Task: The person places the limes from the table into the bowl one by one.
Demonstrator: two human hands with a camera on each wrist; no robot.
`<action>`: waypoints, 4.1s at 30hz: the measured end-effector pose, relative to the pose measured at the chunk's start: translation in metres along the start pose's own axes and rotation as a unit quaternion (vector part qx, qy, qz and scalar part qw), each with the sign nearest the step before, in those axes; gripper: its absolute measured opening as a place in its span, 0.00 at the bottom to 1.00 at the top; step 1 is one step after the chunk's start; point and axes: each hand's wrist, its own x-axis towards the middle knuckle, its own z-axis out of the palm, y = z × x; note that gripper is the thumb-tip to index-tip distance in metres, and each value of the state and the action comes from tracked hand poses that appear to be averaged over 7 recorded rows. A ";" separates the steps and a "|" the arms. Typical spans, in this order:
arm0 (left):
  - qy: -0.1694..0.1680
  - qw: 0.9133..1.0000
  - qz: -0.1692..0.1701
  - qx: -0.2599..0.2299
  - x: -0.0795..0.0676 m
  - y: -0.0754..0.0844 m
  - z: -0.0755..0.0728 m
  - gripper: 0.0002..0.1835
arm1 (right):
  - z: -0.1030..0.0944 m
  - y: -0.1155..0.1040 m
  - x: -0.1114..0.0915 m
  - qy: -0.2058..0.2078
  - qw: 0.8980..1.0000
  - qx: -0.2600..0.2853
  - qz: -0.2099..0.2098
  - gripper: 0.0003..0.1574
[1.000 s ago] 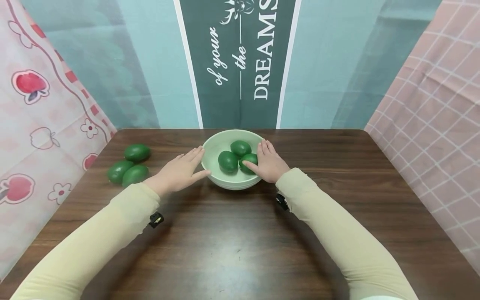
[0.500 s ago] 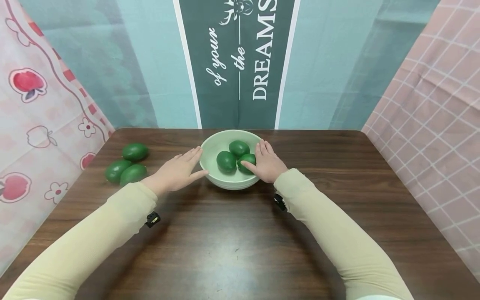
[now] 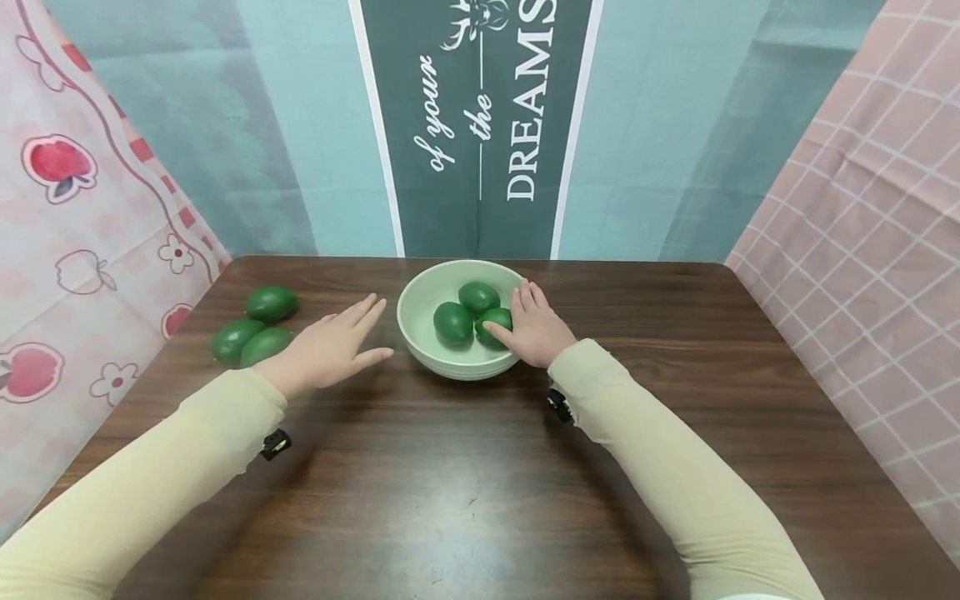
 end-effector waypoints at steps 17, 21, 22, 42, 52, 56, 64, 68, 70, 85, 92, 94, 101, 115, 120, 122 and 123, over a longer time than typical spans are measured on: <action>-0.011 0.999 -0.017 0.026 -0.024 -0.034 -0.006 0.44 | 0.003 0.003 0.000 0.005 1.000 -0.003 -0.002 0.53; -0.015 0.999 -0.026 0.030 -0.031 -0.043 -0.007 0.44 | 0.003 0.004 0.001 0.004 1.000 -0.004 -0.005 0.53; -0.017 0.999 -0.029 0.031 -0.033 -0.046 -0.007 0.45 | 0.003 0.004 0.000 0.003 1.000 -0.005 -0.005 0.53; 0.029 0.995 -0.034 0.084 -0.063 -0.089 -0.008 0.36 | 0.004 0.004 -0.001 0.008 1.000 0.001 -0.006 0.51; 0.035 0.995 -0.032 0.089 -0.067 -0.103 0.001 0.34 | 0.003 0.003 -0.001 0.012 1.000 0.006 -0.007 0.50; 0.049 0.994 -0.015 0.093 -0.066 -0.104 0.005 0.33 | 0.002 0.003 -0.001 0.012 1.000 0.003 -0.006 0.49; 0.070 0.992 0.014 0.100 -0.066 -0.101 0.011 0.36 | 0.002 0.001 -0.002 0.006 1.000 0.007 -0.005 0.49; 0.089 0.989 0.033 0.111 -0.066 -0.100 0.013 0.37 | 0.003 0.001 -0.002 0.004 1.000 0.010 -0.002 0.48; 0.090 0.989 0.035 0.114 -0.065 -0.100 0.014 0.37 | 0.004 0.000 -0.002 0.005 1.000 0.010 -0.003 0.48; 0.093 0.991 0.028 0.091 -0.065 -0.100 0.009 0.38 | 0.005 0.002 -0.003 0.010 1.000 0.017 -0.002 0.47; 0.112 0.990 0.033 0.084 -0.066 -0.095 -0.001 0.38 | 0.006 0.003 -0.004 0.011 1.000 0.017 -0.001 0.47; 0.113 0.990 0.031 0.083 -0.066 -0.095 -0.003 0.38 | 0.006 0.003 -0.004 0.011 1.000 0.018 -0.002 0.47; 0.107 0.991 0.031 0.080 -0.068 -0.095 -0.009 0.38 | 0.007 0.004 -0.003 0.012 1.000 0.022 -0.003 0.47; 0.108 0.991 0.019 0.079 -0.070 -0.094 -0.030 0.38 | 0.004 0.000 -0.002 0.005 1.000 0.027 -0.005 0.47; 0.111 0.990 0.028 0.086 -0.067 -0.094 -0.038 0.38 | 0.004 0.001 -0.003 0.007 1.000 0.026 0.000 0.46; 0.117 0.989 0.033 0.089 -0.066 -0.094 -0.041 0.38 | 0.004 0.001 -0.004 0.009 1.000 0.025 0.001 0.46; 0.120 0.988 0.034 0.090 -0.065 -0.095 -0.042 0.38 | 0.004 0.002 -0.004 0.009 1.000 0.027 0.001 0.46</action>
